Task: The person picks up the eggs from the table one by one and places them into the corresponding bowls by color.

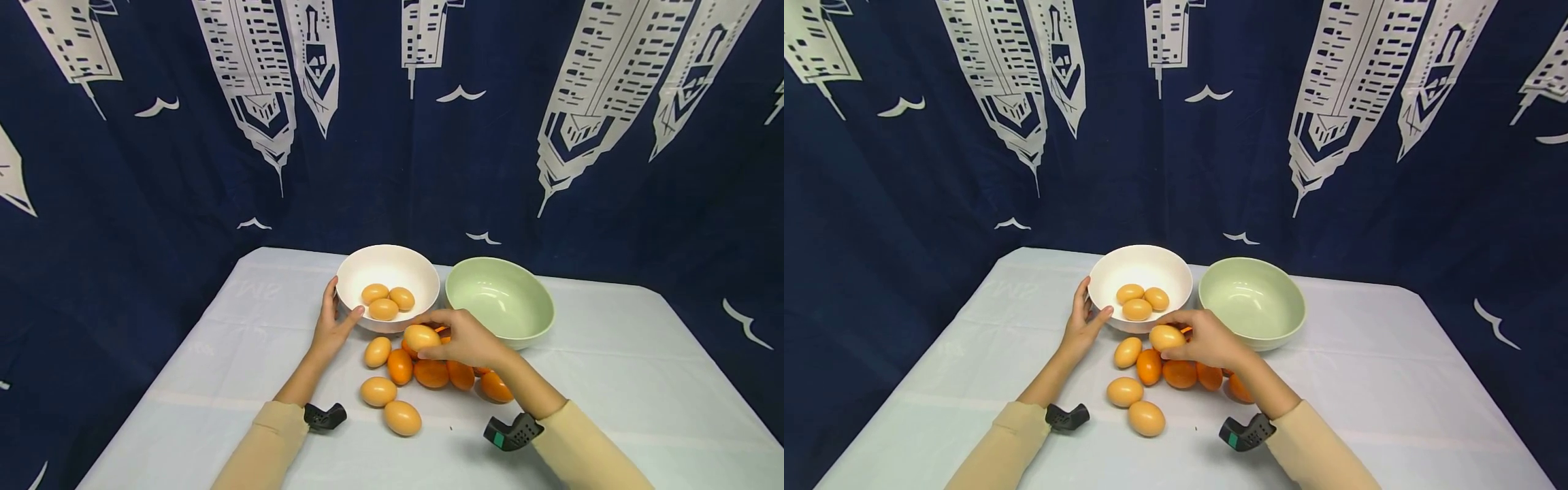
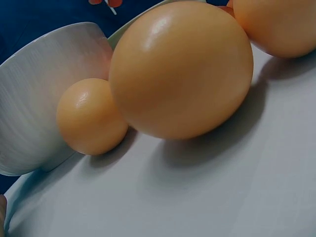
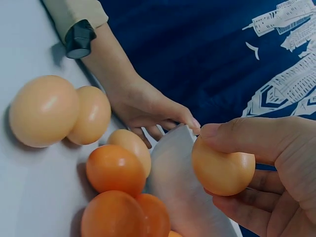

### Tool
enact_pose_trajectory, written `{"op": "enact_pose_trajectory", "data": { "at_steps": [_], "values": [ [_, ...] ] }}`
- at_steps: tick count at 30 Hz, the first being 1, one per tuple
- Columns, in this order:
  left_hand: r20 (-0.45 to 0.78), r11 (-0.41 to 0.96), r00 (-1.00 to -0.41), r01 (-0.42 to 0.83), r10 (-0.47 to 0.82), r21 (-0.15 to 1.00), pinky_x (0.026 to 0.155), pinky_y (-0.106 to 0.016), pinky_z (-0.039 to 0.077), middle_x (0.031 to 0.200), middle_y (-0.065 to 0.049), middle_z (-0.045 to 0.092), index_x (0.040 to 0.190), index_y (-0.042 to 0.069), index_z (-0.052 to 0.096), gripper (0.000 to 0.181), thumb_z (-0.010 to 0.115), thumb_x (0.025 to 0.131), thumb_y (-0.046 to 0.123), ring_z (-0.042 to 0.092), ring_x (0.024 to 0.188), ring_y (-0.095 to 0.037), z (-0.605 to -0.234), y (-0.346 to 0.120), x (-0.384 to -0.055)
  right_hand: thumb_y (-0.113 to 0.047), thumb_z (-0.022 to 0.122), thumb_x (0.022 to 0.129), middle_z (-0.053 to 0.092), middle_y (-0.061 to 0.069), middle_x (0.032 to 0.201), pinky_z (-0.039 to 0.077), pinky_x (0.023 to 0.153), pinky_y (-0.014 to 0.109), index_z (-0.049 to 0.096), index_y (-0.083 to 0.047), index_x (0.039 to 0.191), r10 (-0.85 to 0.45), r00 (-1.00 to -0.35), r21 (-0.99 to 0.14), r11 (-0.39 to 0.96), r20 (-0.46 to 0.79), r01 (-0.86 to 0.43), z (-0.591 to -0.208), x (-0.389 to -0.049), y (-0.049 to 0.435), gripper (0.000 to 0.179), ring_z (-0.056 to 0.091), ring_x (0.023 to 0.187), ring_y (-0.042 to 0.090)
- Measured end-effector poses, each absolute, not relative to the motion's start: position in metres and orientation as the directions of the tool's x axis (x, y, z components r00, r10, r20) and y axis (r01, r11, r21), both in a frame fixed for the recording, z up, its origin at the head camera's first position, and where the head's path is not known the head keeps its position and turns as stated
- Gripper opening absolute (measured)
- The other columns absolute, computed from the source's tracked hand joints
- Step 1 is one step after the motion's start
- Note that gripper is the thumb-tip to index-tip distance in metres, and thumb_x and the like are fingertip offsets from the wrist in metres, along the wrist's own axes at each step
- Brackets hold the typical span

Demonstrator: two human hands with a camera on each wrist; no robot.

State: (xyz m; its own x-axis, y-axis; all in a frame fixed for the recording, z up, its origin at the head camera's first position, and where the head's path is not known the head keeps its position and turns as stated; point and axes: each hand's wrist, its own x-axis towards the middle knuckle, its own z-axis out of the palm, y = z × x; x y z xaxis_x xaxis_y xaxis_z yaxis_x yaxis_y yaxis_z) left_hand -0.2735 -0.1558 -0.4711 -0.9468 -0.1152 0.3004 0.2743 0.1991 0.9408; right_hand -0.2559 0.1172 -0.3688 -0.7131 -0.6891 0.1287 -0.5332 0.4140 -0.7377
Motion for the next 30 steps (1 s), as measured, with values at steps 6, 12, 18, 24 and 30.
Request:
{"op": "enact_pose_trajectory", "data": {
  "at_steps": [6,12,18,24,30],
  "values": [
    [0.302,0.195,-0.947,0.277,-0.110,0.941,0.112,-0.057,0.020,0.162,-0.009,0.006,0.156,0.020,0.012,0.084,0.066,0.093,0.028,0.018,0.145,-0.033,-0.470,-0.156,-0.273,-0.019,0.080,0.082,0.066,0.007,0.117,0.053,0.087,0.037,0.064,-0.004,0.124,-0.669,-0.736,-0.755,0.428,0.104,-0.497,-0.362,-0.265,0.109,0.047,0.062,0.101,0.022],
    [0.297,0.197,-0.948,0.271,-0.118,0.942,0.113,-0.055,0.021,0.162,-0.009,0.006,0.156,0.021,0.012,0.083,0.066,0.093,0.027,0.018,0.145,-0.032,-0.470,-0.156,-0.273,-0.016,0.080,0.082,0.067,0.009,0.116,0.050,0.093,0.040,0.064,-0.002,0.123,-0.657,-0.745,-0.750,0.432,0.118,-0.500,-0.355,-0.275,0.100,0.046,0.061,0.106,0.024],
    [0.303,0.193,-0.946,0.279,-0.114,0.941,0.112,-0.057,0.020,0.162,-0.009,0.007,0.156,0.021,0.013,0.083,0.066,0.093,0.027,0.018,0.145,-0.033,-0.471,-0.156,-0.272,-0.015,0.080,0.081,0.065,0.012,0.119,0.051,0.091,0.037,0.063,0.001,0.124,-0.639,-0.762,-0.768,0.435,0.105,-0.470,-0.355,-0.284,0.090,0.049,0.061,0.109,0.027],
    [0.300,0.188,-0.947,0.276,-0.118,0.943,0.112,-0.057,0.020,0.162,-0.009,0.007,0.156,0.021,0.013,0.083,0.066,0.093,0.027,0.018,0.145,-0.033,-0.470,-0.156,-0.273,-0.014,0.079,0.081,0.065,0.011,0.122,0.051,0.091,0.036,0.064,-0.002,0.124,-0.611,-0.785,-0.773,0.446,0.106,-0.452,-0.358,-0.295,0.080,0.047,0.061,0.111,0.027],
    [0.305,0.196,-0.945,0.279,-0.121,0.940,0.112,-0.057,0.020,0.162,-0.012,0.008,0.156,0.019,0.014,0.082,0.067,0.093,0.026,0.019,0.145,-0.035,-0.470,-0.156,-0.273,-0.015,0.080,0.080,0.066,0.012,0.118,0.050,0.093,0.039,0.065,-0.002,0.122,-0.590,-0.800,-0.774,0.456,0.107,-0.440,-0.363,-0.305,0.072,0.046,0.061,0.108,0.028]
  ]
}}
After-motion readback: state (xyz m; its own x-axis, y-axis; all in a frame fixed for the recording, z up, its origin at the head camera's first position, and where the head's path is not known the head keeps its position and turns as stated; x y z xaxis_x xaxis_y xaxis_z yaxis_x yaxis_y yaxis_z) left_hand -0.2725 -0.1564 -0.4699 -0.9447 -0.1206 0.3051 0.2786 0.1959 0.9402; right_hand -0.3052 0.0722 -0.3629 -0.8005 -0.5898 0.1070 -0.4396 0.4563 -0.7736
